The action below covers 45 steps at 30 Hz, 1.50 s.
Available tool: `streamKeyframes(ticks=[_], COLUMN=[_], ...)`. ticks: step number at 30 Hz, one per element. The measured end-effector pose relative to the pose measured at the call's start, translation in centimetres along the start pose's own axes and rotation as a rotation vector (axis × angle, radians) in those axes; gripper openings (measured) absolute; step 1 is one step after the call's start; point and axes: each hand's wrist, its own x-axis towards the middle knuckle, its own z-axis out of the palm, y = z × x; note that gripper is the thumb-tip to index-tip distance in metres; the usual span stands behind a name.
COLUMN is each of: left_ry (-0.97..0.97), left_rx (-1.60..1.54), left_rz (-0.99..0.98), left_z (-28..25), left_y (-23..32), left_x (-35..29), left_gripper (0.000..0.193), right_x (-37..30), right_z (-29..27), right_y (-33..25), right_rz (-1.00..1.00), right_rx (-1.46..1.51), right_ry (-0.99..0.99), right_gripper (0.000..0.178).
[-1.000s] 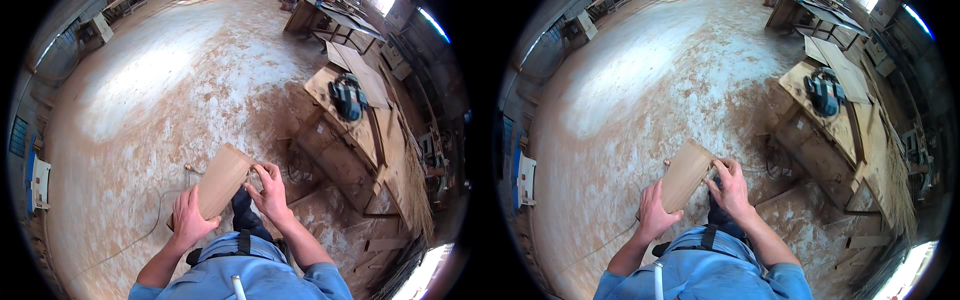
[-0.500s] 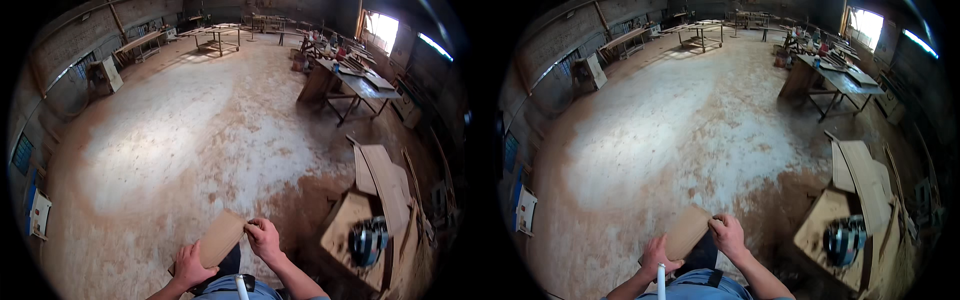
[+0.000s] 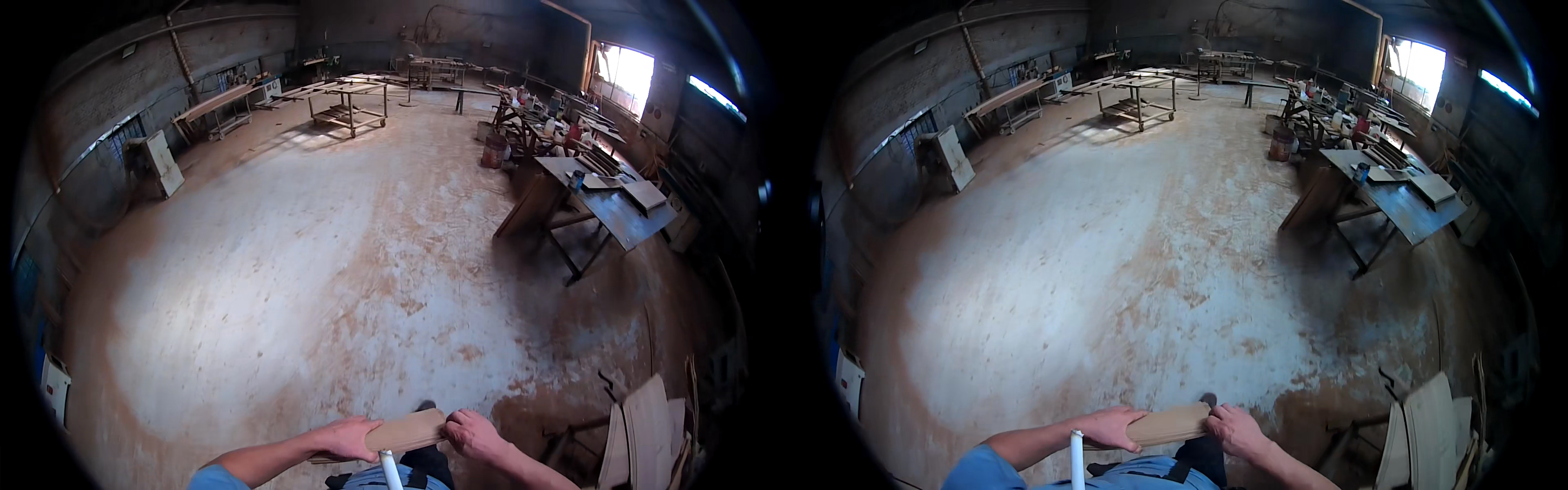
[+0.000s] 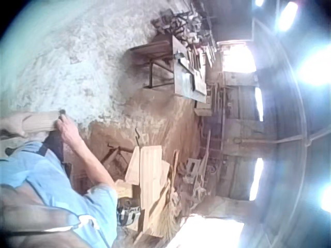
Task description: The person walks through a workshop, picks up a piece of wood, and carries it to a table saw. They then use the table saw to cut the wood into smaller pieces, handling the material with both hands to guide it through the blade.
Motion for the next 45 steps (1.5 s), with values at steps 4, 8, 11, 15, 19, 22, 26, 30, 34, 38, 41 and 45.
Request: streamKeyframes(ticks=[4,8,11,15,19,22,26,30,34,38,41,45], left_ry=[0.36,0.612,0.709,0.716,0.589,0.587,0.475,0.495,0.447,0.36,0.338,0.29], left_rx=[0.45,0.594,0.472,0.321,-0.092,-0.174,-0.233,-0.117,-0.032,-0.095,-0.249,-0.333], left_rz=[-0.016,-0.105,-0.2,-0.328,-0.453,-0.397,-0.333,-0.487,-0.827,-1.056,-1.009,-0.9], left_z=[-10.2,-20.5,-28.5,-39.0,-51.9,-60.0,-71.2,-78.7,-83.5,-90.1,-96.6,-105.0], left_y=[-0.6,-1.4,-2.2,-5.7,-11.7,-15.7,-19.8,-28.2,-37.0,-40.7,-40.3,-41.9], left_x=[10.1,17.6,22.0,30.5,40.7,47.9,54.7,64.2,71.9,78.0,84.1,95.3], left_gripper=[0.085,0.087,0.087,0.092,0.092,0.092,0.089,0.076,0.064,0.063,0.063,0.063], right_x=[10.7,23.9,33.2,45.7,57.7,60.7,58.2,53.4,53.9,62.6,79.9,91.5], right_z=[-1.5,-4.6,-9.6,-13.0,-15.0,-16.9,-20.3,-13.5,-8.5,-7.8,-19.5,-24.2], right_y=[10.4,18.4,24.7,32.5,38.8,52.1,66.6,79.3,88.8,96.9,101.0,114.3], right_rz=[0.259,0.348,0.218,0.257,-0.114,0.306,0.855,1.27,1.733,1.283,1.631,1.367], right_rx=[0.116,0.12,0.165,-0.046,0.088,0.121,-0.04,0.147,0.622,0.366,0.879,0.591], right_ry=[0.192,0.345,0.331,0.425,0.283,0.509,0.416,0.299,0.076,-0.223,0.217,0.073], right_gripper=[0.003,0.007,0.007,0.007,0.01,0.006,0.019,0.015,0.02,0.016,0.03,0.04])
